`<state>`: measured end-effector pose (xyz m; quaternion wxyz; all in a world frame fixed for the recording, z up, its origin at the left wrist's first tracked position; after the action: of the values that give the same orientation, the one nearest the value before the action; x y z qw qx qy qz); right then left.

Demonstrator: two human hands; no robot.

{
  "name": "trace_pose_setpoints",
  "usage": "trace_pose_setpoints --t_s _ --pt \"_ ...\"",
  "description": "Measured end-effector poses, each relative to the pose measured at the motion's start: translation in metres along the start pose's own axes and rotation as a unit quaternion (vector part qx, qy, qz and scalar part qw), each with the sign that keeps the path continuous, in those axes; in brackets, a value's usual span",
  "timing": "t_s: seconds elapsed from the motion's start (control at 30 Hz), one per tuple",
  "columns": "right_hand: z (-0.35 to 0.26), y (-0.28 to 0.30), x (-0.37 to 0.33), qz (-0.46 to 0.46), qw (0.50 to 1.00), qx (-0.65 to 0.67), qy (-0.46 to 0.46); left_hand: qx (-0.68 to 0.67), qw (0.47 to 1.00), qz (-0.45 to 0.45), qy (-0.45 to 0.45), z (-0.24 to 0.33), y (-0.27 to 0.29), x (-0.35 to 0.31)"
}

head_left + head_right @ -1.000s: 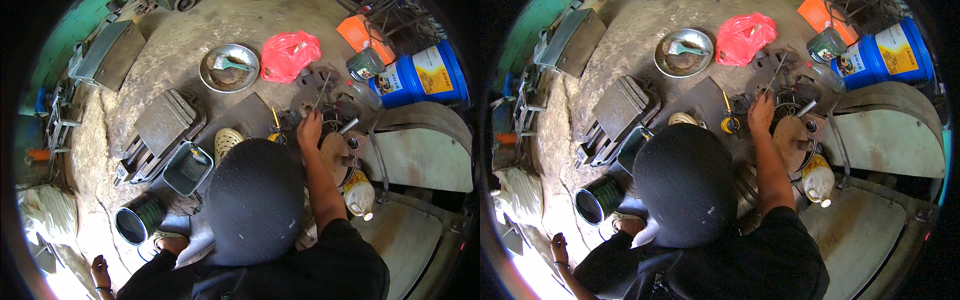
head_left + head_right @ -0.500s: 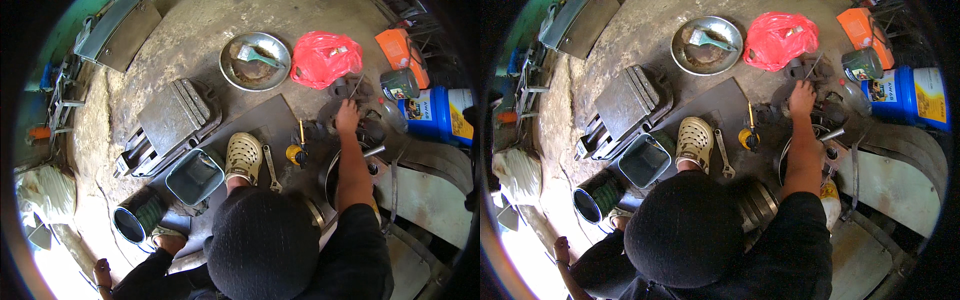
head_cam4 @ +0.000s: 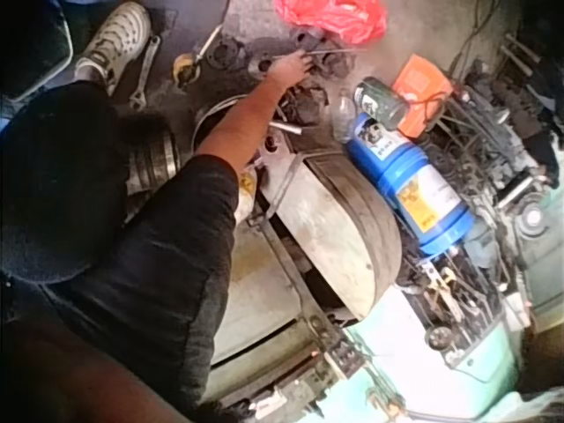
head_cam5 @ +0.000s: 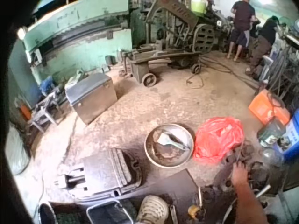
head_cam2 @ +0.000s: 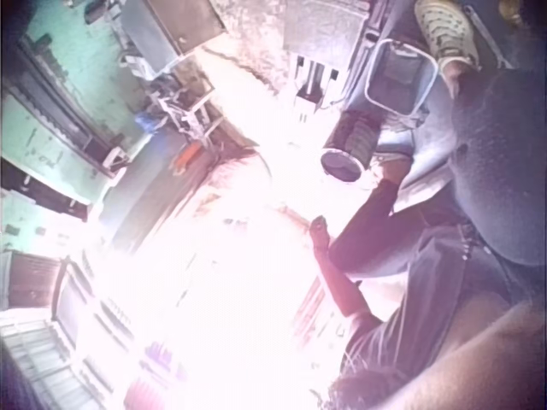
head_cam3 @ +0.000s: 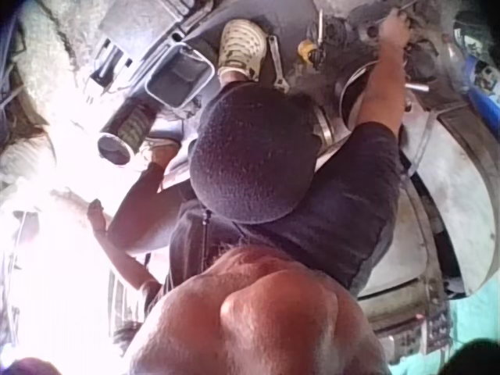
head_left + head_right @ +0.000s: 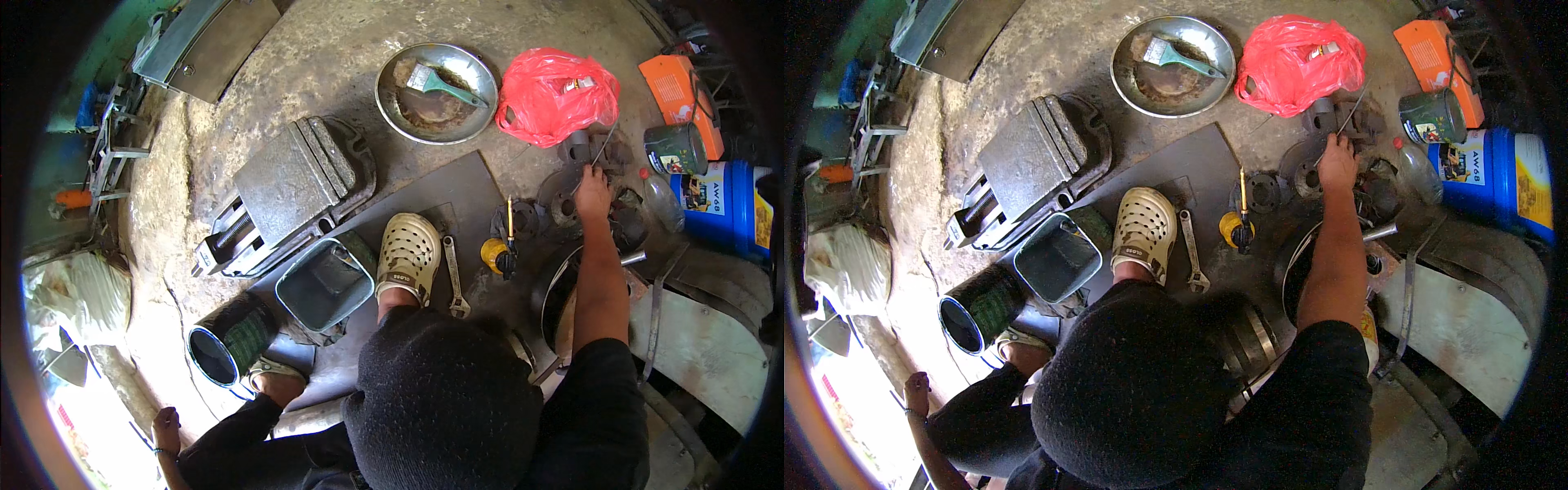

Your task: The person opens a paint can, stirs the contents with a metal rod, and then closes the can. The person also handles a plastic bag and a bottle during the process.

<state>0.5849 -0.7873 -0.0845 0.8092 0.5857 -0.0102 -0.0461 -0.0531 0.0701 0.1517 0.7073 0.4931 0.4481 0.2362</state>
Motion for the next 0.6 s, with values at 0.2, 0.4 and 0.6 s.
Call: trace_pose_setpoints --t_s 0.2,0.4,0.6 --pt "0.003 -0.001 0.000 -0.008 1.000 -0.005 -0.002 0.022 1.000 -0.004 -0.016 -0.004 -0.002 0.009" --pt "0.004 -0.005 0.000 -0.002 1.000 0.014 -0.011 0.025 0.999 -0.005 -0.024 0.003 -0.003 0.013" --pt "0.005 0.005 -0.013 0.026 0.999 0.024 -0.013 0.025 0.999 -0.017 -0.019 0.009 -0.001 0.024"
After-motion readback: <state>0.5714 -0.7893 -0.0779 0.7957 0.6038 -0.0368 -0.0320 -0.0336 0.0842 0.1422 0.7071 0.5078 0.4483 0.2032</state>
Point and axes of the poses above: each hand's wrist, its own x-axis towards the middle knuckle, its own y-axis out of the back of the hand, z = x × y, the point moved 6 cm from there along x, towards the middle knuckle, and after that the axes turned 8 degrees about z, right-handed, at the moved point
